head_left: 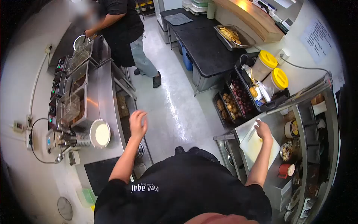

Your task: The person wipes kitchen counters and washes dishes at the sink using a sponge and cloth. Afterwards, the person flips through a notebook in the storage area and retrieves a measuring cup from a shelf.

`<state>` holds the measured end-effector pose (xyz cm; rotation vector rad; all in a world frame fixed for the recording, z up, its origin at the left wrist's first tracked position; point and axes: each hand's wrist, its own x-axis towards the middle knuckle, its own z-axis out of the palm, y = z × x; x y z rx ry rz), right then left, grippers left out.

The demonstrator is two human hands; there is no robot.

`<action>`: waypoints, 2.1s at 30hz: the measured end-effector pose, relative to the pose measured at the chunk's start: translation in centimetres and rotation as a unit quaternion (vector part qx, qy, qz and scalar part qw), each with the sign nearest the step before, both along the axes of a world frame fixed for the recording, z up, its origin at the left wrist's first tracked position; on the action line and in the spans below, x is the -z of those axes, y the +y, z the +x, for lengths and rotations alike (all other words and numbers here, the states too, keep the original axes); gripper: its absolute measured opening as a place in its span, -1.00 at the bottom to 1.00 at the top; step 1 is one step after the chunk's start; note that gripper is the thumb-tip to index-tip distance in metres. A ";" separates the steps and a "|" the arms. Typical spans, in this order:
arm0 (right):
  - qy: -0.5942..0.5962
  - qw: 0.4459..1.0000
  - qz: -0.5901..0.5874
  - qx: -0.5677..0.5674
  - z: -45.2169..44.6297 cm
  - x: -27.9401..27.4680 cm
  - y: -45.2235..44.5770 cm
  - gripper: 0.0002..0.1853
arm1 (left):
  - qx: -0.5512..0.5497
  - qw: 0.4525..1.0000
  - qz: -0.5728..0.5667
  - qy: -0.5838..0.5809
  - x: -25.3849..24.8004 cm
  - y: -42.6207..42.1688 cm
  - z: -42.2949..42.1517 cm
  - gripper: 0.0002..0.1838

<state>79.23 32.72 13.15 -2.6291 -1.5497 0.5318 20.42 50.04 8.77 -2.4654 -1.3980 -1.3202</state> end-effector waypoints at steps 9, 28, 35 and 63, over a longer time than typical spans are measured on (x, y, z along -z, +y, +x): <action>0.284 0.910 0.142 0.266 4.6 -2.2 7.1 -0.70 | 0.266 0.961 0.067 0.026 -5.7 24.5 20.4 -0.75; 0.081 0.985 0.088 0.128 4.6 0.9 51.6 -0.64 | 0.044 0.975 -0.140 0.167 2.2 67.1 15.9 -0.36; 0.271 0.895 -0.057 0.349 2.1 5.4 51.6 -0.65 | 0.189 0.930 -0.189 0.254 8.0 82.1 24.0 -0.50; 0.348 0.933 -0.043 0.086 -5.2 9.8 114.4 -0.26 | 0.330 0.865 -0.377 0.025 9.7 123.3 42.7 -0.75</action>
